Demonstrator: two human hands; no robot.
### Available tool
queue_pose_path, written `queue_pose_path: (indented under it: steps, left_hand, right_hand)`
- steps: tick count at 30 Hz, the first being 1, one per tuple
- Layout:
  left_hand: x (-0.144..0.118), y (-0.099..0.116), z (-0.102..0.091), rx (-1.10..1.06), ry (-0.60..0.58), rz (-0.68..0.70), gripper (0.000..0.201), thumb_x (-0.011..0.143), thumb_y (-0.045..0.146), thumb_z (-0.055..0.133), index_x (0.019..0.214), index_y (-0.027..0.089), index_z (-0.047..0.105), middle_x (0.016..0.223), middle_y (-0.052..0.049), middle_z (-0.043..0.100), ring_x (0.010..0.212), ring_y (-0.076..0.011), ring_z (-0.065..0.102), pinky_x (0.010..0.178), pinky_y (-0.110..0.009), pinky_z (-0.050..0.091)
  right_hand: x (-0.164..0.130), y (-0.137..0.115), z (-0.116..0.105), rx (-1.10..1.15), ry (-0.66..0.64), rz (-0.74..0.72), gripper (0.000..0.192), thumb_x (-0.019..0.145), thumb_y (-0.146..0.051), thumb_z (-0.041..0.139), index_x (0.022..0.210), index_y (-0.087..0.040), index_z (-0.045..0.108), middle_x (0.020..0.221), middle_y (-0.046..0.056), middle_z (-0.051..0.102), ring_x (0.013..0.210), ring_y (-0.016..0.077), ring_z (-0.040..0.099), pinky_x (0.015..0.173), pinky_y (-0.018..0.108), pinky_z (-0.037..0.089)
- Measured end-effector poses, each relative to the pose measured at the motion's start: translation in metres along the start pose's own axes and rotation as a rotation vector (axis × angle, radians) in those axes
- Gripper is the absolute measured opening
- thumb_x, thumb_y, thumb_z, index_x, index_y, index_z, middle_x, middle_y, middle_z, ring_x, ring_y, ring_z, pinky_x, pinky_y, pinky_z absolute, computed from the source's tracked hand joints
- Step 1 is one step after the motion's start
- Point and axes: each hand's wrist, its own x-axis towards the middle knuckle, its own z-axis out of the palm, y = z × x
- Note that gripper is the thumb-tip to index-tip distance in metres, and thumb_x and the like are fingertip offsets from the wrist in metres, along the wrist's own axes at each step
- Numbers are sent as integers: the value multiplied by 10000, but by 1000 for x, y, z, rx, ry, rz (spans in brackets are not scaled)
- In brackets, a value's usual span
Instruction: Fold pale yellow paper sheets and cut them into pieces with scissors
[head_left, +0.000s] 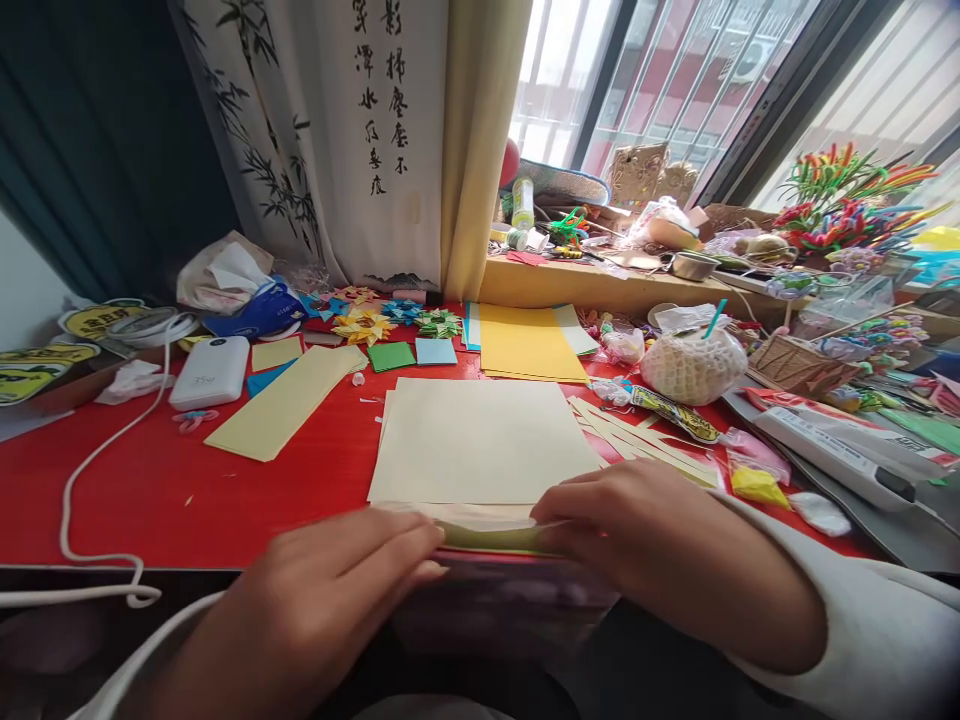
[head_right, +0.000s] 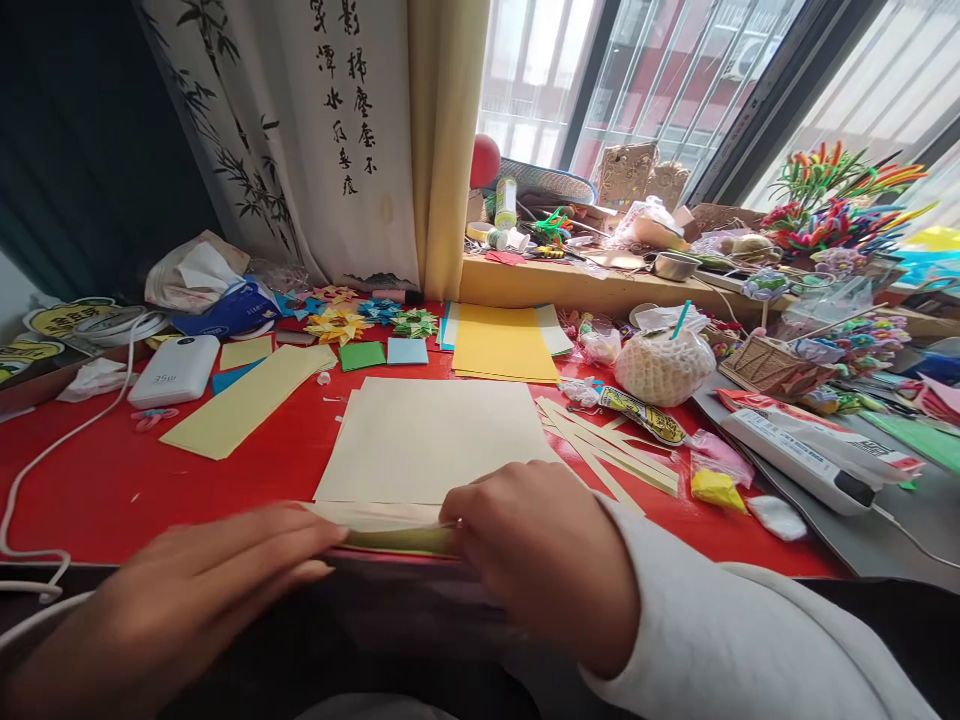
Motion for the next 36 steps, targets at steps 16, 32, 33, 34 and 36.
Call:
queue_pose_path:
  steps: [16,32,33,34,36]
  left_hand:
    - [-7,-33,43,-610,299,-427,93,737,261,550,717,198,614,657,12,643,633,-138,602,567,-217,504]
    - [11,-72,58,-691,368,-664,163,666,310,623,749,169,625,636,-3,632,654,-155,600,609,-249,510]
    - [10,-72,57,-698,353,-659,161,672,308,618,749,167,620,641,-3,629,659,-152,597,617,-249,507]
    - [10,-72,57,-708,345,-652,159,680,309,611,750,166,613,647,-4,626,660,-149,596,620,-249,505]
    - [10,-74,55,-741,325,-633,179,696,329,593,770,166,593,647,-9,625,645,-146,594,620,-259,504]
  right_hand:
    - [-12,50,3,222,268,22,172,772,-263,480,769,-291,649,675,-69,659,590,99,598,522,188,415]
    - [10,91,92,1209,289,-45,404,708,-298,595,1080,-203,470,943,58,594,860,174,569,739,323,491]
    - [12,88,96,1285,314,-42,334,723,-292,581,1034,-200,501,926,54,596,862,172,564,730,316,490]
    - [14,85,99,1343,339,-38,268,733,-286,570,981,-194,528,900,50,598,849,169,562,710,304,491]
    - [17,80,101,1391,381,-16,183,735,-277,570,887,-175,560,829,41,593,785,155,559,654,278,492]
